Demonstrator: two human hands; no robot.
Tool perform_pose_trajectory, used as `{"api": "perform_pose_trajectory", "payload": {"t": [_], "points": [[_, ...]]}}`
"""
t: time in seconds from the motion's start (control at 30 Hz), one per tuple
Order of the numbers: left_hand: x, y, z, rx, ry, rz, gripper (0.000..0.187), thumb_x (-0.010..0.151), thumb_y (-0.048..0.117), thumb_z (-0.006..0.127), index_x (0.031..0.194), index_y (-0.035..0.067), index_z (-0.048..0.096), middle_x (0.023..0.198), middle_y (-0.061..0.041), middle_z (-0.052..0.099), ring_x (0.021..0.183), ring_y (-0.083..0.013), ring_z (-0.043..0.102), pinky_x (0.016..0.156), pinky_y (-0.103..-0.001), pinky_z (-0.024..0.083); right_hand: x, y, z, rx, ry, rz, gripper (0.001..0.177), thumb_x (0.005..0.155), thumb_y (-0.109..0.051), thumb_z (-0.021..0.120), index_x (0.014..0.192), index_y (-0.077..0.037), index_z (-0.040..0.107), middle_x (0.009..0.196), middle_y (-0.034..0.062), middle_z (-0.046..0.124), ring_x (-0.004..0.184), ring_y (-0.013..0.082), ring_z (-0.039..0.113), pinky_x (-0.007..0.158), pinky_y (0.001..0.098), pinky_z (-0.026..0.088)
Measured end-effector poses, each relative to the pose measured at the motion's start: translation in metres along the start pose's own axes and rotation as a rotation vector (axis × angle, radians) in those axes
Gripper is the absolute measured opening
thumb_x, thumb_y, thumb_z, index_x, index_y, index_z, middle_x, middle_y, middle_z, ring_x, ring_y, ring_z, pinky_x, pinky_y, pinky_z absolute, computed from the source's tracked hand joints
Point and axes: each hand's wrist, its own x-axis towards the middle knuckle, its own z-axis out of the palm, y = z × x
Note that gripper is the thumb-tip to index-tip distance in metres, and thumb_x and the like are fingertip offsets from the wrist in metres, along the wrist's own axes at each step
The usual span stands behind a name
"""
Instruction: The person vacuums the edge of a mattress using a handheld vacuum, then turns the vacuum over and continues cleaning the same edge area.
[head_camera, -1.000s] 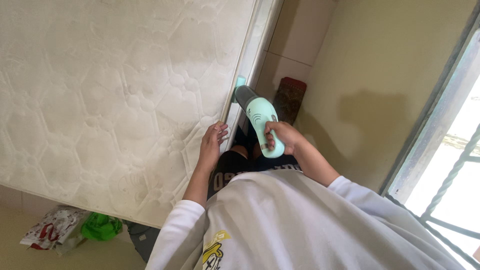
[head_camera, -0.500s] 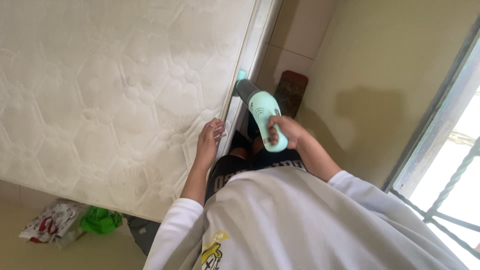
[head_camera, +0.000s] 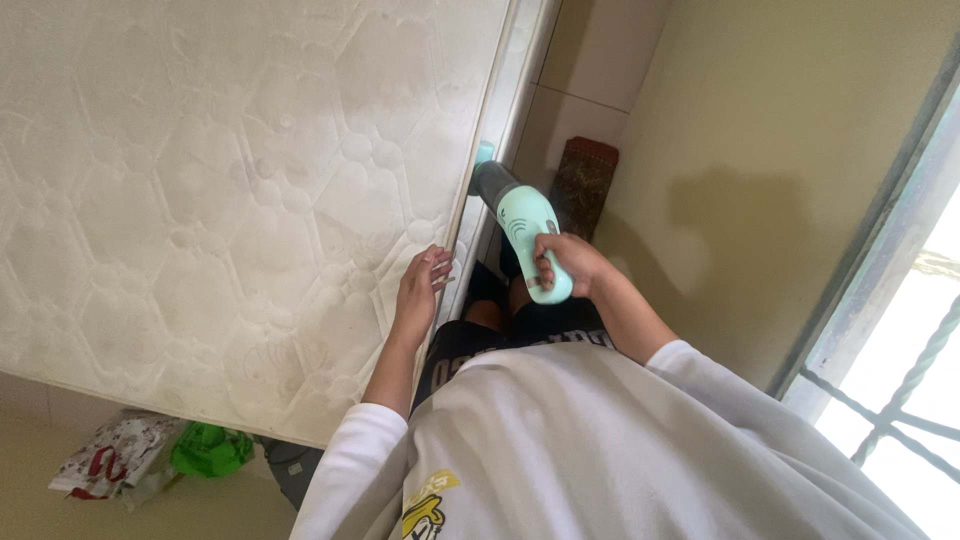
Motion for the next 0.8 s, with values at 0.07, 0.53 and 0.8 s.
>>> {"api": "perform_pose_trajectory", "payload": {"t": [0.07, 0.53, 0.8], "points": [[-0.001, 0.003, 0.000, -0.007, -0.005, -0.007, 0.059, 0.105, 0.048, 0.036, 0.138, 0.004, 0.056, 0.136, -0.013, 0.066, 0.125, -0.0252, 0.063, 0.104, -0.038, 0.048, 0.009, -0.002, 0.005, -0.009, 0.006, 0.005, 0.008, 0.088, -0.005, 0.056, 0.081, -0.004, 0.052, 0.058, 0.0033, 0.049, 0.045, 0.0161, 0.046, 0.054, 0.0368, 0.055], [0.001, -0.004, -0.017, 0.000, -0.033, 0.005, 0.060, 0.103, 0.049, 0.039, 0.138, 0.003, 0.056, 0.137, -0.013, 0.066, 0.126, -0.0258, 0.064, 0.104, -0.039, 0.046, 0.011, 0.012, 0.000, -0.022, 0.032, -0.005, 0.015, 0.087, -0.006, 0.056, 0.073, -0.004, 0.050, 0.056, 0.0040, 0.047, 0.043, 0.0176, 0.046, 0.049, 0.0365, 0.053], [-0.002, 0.008, -0.017, 0.078, -0.056, -0.012, 0.062, 0.103, 0.051, 0.037, 0.139, 0.004, 0.055, 0.137, -0.011, 0.066, 0.127, -0.0243, 0.062, 0.106, -0.038, 0.045, 0.016, 0.013, -0.012, -0.099, 0.027, -0.057, 0.016, 0.090, -0.009, 0.058, 0.075, -0.004, 0.053, 0.058, 0.0036, 0.048, 0.044, 0.0180, 0.048, 0.053, 0.0361, 0.055]]}}
